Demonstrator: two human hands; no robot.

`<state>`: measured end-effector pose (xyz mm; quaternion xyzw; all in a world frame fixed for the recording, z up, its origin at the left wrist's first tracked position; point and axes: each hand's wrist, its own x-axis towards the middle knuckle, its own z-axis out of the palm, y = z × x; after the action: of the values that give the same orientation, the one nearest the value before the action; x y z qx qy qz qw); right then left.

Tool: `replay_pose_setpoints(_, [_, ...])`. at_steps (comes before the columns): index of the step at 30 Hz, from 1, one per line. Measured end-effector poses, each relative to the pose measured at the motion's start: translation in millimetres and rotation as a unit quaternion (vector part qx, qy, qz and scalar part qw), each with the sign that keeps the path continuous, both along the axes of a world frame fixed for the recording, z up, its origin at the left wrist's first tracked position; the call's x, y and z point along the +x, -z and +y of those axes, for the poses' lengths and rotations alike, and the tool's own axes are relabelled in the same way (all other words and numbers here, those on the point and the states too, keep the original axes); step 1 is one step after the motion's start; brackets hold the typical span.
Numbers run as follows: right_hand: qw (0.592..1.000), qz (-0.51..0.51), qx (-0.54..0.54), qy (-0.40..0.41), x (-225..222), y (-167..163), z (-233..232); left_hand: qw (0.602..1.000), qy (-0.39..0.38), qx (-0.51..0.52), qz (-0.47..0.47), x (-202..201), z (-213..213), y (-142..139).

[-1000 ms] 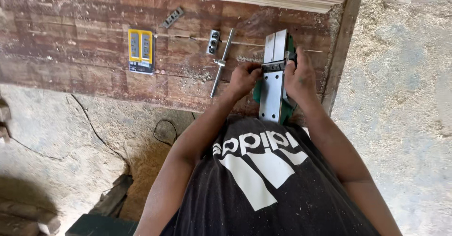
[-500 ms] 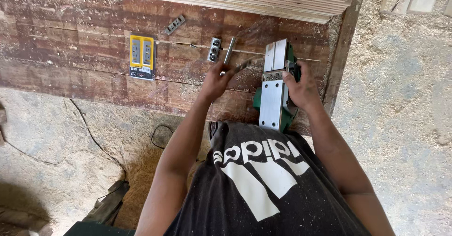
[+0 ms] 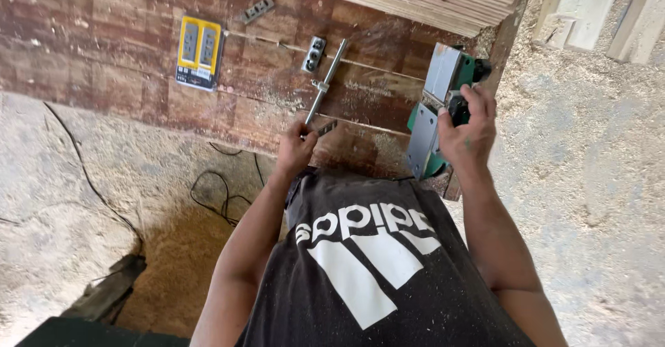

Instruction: The person adjusts a green electric planer on a wooden workbench. They use a T-handle wrench to tighten or loosen screws on the planer's fence and base, then place the tool back on the bench.

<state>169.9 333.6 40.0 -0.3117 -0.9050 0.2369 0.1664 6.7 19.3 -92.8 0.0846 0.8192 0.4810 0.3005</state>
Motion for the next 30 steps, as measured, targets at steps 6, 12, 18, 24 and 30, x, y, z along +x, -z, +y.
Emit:
replay_pose_setpoints(6, [0.999, 0.039, -0.004, 0.013, 7.7, 39.8, 5.2, 1.0, 0.005, 0.017, 0.012, 15.1, 13.9, 4.8])
replay_pose_setpoints(12, [0.999, -0.034, 0.008, 0.033, -0.1, 44.2, -13.5, 0.998, 0.012, -0.03, -0.051, 20.7, 6.8, 7.8])
replay_pose_setpoints(18, [0.96, -0.19, 0.174, -0.113, -55.6, 43.7, -91.5, 0.998, -0.01, -0.056, -0.017, 19.0, -19.2, 11.9])
replay_pose_setpoints(24, [0.895, -0.256, 0.268, -0.25, -88.1, 51.3, -141.4, 0.999, 0.029, -0.039, -0.017, 18.7, -48.8, 11.5])
replay_pose_setpoints(30, [0.924, -0.23, 0.221, -0.212, -70.6, 43.5, -106.8, 0.995, 0.093, -0.027, 0.014, 4.5, -80.9, 9.0])
